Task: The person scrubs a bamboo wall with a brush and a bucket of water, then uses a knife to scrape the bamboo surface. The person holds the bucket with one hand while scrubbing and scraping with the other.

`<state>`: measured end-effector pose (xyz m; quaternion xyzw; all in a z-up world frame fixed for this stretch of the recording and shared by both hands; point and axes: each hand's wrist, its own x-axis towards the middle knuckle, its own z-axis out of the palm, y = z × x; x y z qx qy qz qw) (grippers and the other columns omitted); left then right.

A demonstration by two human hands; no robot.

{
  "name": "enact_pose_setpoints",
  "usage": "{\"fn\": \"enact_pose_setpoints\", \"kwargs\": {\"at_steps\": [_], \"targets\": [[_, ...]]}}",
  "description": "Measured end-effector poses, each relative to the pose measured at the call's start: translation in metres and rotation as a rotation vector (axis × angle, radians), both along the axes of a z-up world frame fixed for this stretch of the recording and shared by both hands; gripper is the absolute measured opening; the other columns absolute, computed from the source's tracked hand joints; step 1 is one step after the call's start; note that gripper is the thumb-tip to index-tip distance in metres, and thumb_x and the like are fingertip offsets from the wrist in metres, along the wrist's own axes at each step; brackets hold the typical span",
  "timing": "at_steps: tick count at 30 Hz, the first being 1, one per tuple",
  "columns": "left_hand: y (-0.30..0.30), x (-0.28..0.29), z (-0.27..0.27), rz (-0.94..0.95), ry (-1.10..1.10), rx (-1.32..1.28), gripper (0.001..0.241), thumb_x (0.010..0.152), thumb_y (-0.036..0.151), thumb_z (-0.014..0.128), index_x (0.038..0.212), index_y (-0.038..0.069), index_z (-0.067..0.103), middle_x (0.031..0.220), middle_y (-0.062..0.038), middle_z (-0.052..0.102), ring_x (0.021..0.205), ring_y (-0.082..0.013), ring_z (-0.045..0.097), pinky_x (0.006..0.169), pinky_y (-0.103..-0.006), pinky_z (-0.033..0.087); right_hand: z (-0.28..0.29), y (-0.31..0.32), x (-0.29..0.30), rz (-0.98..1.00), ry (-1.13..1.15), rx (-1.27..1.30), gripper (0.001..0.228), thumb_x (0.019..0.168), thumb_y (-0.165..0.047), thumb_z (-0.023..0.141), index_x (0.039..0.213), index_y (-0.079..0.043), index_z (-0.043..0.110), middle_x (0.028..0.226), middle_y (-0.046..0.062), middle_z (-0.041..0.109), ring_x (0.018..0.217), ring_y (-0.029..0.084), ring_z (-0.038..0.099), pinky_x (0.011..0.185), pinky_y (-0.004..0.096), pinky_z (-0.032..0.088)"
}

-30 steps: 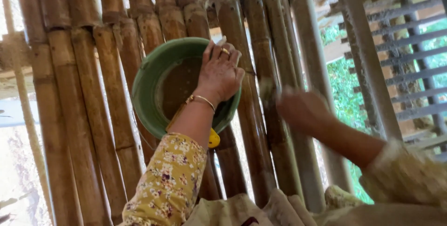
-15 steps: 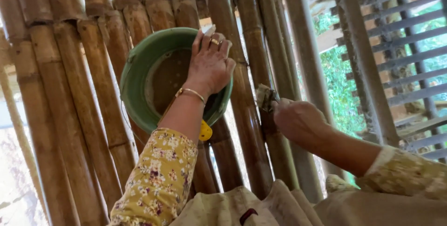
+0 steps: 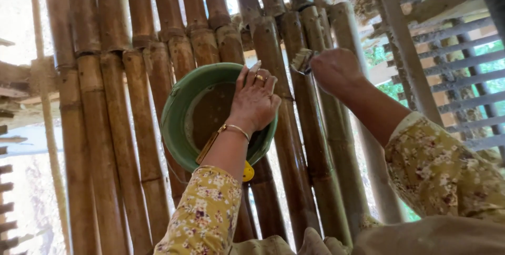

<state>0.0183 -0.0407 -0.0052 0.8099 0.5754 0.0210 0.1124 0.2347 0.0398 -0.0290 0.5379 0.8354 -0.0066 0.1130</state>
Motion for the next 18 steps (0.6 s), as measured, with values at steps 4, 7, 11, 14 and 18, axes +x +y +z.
{"fn": "enact_pose_setpoints", "kwargs": {"at_steps": [4, 7, 11, 14, 18], "targets": [[0.004, 0.001, 0.002, 0.005, 0.0, -0.007, 0.041, 0.08, 0.035, 0.03, 0.114, 0.019, 0.045, 0.13, -0.007, 0.042, 0.139, -0.0247, 0.018, 0.116, -0.0445, 0.007, -0.02, -0.024, -0.022, 0.101, -0.002, 0.007, 0.028, 0.079, -0.016, 0.057, 0.053, -0.011, 0.066, 0.048, 0.008, 0.058, 0.051, 0.027, 0.065, 0.046, 0.043, 0.054], [-0.002, 0.0, 0.002, 0.0, -0.024, 0.01, 0.043, 0.081, 0.034, 0.03, 0.116, 0.017, 0.047, 0.129, -0.008, 0.043, 0.138, -0.025, 0.019, 0.115, -0.0445, 0.009, -0.026, -0.093, -0.033, 0.248, -0.034, -0.046, 0.018, 0.072, -0.013, 0.059, 0.058, -0.01, 0.069, 0.051, 0.009, 0.06, 0.053, 0.028, 0.065, 0.044, 0.042, 0.052], [-0.001, 0.0, 0.002, 0.01, -0.042, 0.02, 0.044, 0.08, 0.034, 0.03, 0.117, 0.017, 0.047, 0.129, -0.008, 0.043, 0.139, -0.0239, 0.018, 0.115, -0.0439, 0.007, 0.019, -0.114, -0.023, 0.397, -0.188, -0.166, 0.019, 0.077, -0.011, 0.058, 0.061, -0.012, 0.068, 0.056, 0.006, 0.061, 0.057, 0.024, 0.065, 0.044, 0.038, 0.052], [-0.001, -0.002, -0.001, 0.009, -0.045, 0.029, 0.045, 0.08, 0.034, 0.03, 0.117, 0.017, 0.048, 0.129, -0.007, 0.044, 0.138, -0.0234, 0.019, 0.115, -0.0436, 0.008, 0.014, -0.079, -0.026, 0.222, -0.125, -0.098, 0.019, 0.078, -0.013, 0.058, 0.061, -0.01, 0.067, 0.054, 0.007, 0.06, 0.054, 0.025, 0.065, 0.042, 0.041, 0.052], [-0.001, -0.002, 0.0, -0.003, -0.026, 0.034, 0.045, 0.08, 0.035, 0.033, 0.117, 0.016, 0.049, 0.128, -0.008, 0.044, 0.138, -0.0243, 0.02, 0.115, -0.0445, 0.008, -0.039, -0.119, -0.011, 0.264, 0.081, 0.056, 0.019, 0.08, -0.016, 0.051, 0.065, -0.008, 0.06, 0.058, 0.011, 0.055, 0.056, 0.03, 0.06, 0.047, 0.046, 0.048]]}}
